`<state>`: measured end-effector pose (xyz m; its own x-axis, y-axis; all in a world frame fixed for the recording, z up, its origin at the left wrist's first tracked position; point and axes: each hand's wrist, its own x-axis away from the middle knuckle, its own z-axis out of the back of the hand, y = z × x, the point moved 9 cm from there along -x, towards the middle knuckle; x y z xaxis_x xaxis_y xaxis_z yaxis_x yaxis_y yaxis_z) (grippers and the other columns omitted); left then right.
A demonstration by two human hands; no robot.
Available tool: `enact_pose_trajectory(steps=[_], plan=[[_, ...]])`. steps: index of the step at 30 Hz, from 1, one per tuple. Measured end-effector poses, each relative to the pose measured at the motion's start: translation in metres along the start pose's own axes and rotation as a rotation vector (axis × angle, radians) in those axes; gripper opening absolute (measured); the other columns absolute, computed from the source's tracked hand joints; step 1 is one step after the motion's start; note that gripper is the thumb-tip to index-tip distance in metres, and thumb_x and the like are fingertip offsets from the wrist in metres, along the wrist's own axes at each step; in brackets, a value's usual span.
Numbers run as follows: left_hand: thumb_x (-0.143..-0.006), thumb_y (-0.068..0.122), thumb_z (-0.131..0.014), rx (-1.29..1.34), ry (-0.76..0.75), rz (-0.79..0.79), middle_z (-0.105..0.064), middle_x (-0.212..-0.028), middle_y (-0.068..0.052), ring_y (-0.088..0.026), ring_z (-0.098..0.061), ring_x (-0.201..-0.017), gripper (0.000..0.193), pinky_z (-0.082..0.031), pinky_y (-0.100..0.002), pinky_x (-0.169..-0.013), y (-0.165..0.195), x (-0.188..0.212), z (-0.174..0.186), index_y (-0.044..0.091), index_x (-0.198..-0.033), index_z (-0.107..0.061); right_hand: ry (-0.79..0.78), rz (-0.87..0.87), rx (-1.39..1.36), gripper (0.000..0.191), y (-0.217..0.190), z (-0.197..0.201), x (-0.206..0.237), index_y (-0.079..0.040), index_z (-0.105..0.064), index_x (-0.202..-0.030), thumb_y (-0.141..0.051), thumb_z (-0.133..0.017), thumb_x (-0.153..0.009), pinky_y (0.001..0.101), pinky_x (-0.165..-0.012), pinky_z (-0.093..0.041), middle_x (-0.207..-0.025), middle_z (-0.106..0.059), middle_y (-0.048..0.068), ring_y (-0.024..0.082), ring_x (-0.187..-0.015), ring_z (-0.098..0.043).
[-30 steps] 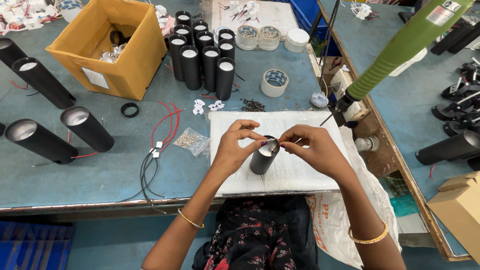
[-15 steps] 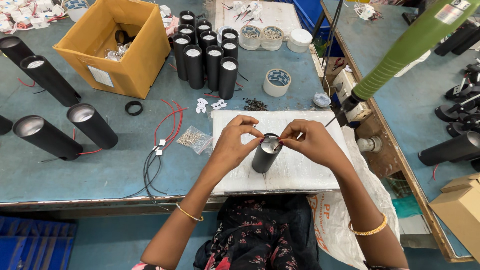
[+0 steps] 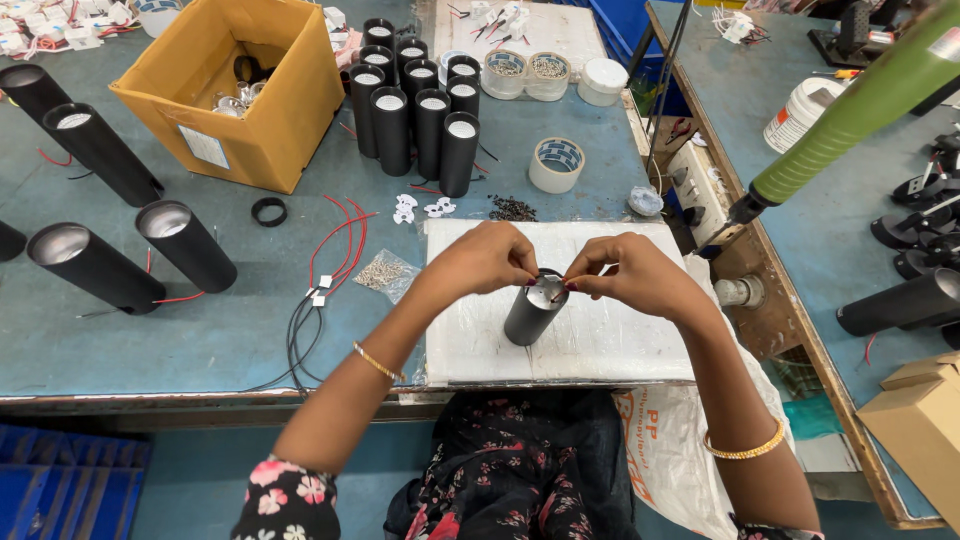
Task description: The person assembles LED light fixtures by inserting wires into cylindrical housings, securing components with a green handheld tool, and placing finished units on the workbench. The person handles multiple housings one at a time, threading wires and tightening parts before setting each completed unit aside.
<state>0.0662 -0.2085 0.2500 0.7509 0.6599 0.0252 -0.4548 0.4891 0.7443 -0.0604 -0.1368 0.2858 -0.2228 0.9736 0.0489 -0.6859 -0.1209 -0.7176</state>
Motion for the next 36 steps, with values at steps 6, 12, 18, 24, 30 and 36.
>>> enact_pose_trajectory(steps=[6,12,18,24,30,36], plan=[[-0.074,0.014,-0.083,-0.360,-0.217,0.110,-0.077,-0.079,-0.005,-0.018,-0.071,-0.071,0.006,-0.055,-0.033,-0.063,0.013,-0.012,0.000,0.012,-0.079,-0.081,-0.050,0.020,0.018,0.011,-0.013,-0.005,-0.005,-0.004,-0.081,-0.090,-0.011,-0.078,-0.082,0.0301,-0.063,-0.052,-0.075,-0.071,0.004,0.013,-0.066,-0.062],[-0.073,0.017,-0.082,-0.402,-0.235,0.076,-0.079,-0.089,-0.003,-0.018,-0.074,-0.079,0.017,-0.058,-0.034,-0.068,0.013,-0.016,0.000,0.017,-0.090,-0.083,-0.075,0.031,0.048,0.012,-0.012,-0.010,-0.010,-0.006,-0.080,-0.093,-0.010,-0.076,-0.082,0.0292,-0.067,-0.054,-0.079,-0.076,0.004,0.011,-0.070,-0.066],[-0.077,0.033,-0.080,-0.333,-0.265,-0.087,-0.080,-0.096,-0.007,-0.022,-0.075,-0.087,0.030,-0.057,-0.036,-0.075,0.014,-0.017,-0.002,0.017,-0.102,-0.083,-0.059,0.064,0.070,0.012,-0.015,-0.011,-0.011,-0.006,-0.079,-0.092,-0.011,-0.077,-0.081,0.0297,-0.069,-0.055,-0.081,-0.078,0.004,0.013,-0.074,-0.070],[-0.076,0.037,-0.078,-0.306,-0.301,-0.004,-0.079,-0.089,-0.009,-0.022,-0.074,-0.079,0.031,-0.057,-0.037,-0.068,0.011,-0.021,-0.008,0.014,-0.096,-0.084,-0.013,0.022,0.139,0.013,-0.016,-0.014,-0.004,-0.007,-0.079,-0.093,-0.013,-0.077,-0.082,0.0317,-0.069,-0.056,-0.082,-0.077,0.004,0.014,-0.073,-0.070],[-0.073,0.038,-0.081,-0.290,-0.306,-0.016,-0.077,-0.084,-0.011,-0.023,-0.071,-0.072,0.035,-0.056,-0.036,-0.064,0.010,-0.021,-0.005,0.012,-0.095,-0.083,0.102,0.264,-0.080,0.056,-0.014,-0.013,0.017,-0.007,-0.057,-0.129,-0.024,-0.082,-0.082,0.0332,-0.095,-0.054,-0.116,-0.067,0.008,0.020,-0.108,-0.065],[-0.073,0.035,-0.081,-0.182,-0.262,-0.100,-0.079,-0.087,-0.010,-0.022,-0.073,-0.074,0.034,-0.057,-0.036,-0.066,0.005,-0.017,-0.004,0.011,-0.096,-0.083,0.245,0.099,-0.352,0.095,0.045,-0.106,0.013,-0.004,-0.037,-0.150,-0.022,-0.091,-0.074,0.0389,-0.112,-0.040,-0.141,-0.056,0.011,0.024,-0.134,-0.053]])
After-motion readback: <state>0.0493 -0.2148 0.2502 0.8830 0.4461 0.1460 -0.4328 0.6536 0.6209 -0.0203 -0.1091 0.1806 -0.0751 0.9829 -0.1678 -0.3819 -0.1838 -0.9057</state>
